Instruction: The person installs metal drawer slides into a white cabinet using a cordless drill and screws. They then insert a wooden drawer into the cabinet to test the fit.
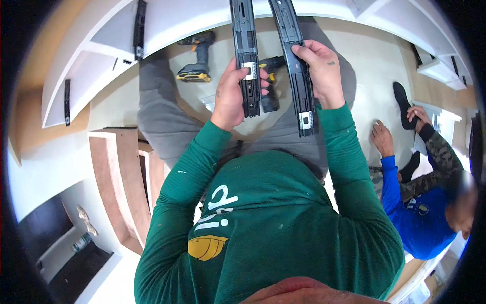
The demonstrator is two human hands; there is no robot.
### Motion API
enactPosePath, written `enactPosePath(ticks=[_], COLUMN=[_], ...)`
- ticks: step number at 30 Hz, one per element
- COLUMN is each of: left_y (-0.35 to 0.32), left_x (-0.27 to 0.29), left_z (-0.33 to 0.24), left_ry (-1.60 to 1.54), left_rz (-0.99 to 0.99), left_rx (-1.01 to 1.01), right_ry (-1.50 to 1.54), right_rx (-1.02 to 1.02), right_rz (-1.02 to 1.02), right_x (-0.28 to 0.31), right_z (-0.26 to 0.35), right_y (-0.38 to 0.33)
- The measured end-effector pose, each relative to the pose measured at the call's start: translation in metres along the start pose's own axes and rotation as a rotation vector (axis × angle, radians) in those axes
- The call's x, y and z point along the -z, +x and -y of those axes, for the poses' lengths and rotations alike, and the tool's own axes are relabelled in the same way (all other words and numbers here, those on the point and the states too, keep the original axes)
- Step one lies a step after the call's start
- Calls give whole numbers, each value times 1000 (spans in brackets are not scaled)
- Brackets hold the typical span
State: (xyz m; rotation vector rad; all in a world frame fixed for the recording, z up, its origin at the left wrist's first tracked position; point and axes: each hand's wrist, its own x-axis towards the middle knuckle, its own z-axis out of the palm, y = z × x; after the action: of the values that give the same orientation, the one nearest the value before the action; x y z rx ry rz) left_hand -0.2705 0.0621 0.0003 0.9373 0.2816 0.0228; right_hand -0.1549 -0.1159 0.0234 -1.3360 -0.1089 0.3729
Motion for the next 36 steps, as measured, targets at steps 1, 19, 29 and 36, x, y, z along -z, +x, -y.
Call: enactPosePath(ticks=[1, 19, 29, 36], left_y=[-3, -16, -18, -20], left_x=[3, 33, 26, 28], left_z=[-2, -13, -15, -16], left_ry=[-2, 153, 151, 72], left_rz=[-20, -194, -180, -126], left_rx=[-14, -79, -53, -38], right_ry=[-13, -354, -300, -214], right_rx=[4, 104, 93, 34], right_rz=[-2, 1, 3, 9], right_x=[-6, -10, -6, -3], right_z=[-3, -14, -19, -21], right_y=[1, 17, 14, 15])
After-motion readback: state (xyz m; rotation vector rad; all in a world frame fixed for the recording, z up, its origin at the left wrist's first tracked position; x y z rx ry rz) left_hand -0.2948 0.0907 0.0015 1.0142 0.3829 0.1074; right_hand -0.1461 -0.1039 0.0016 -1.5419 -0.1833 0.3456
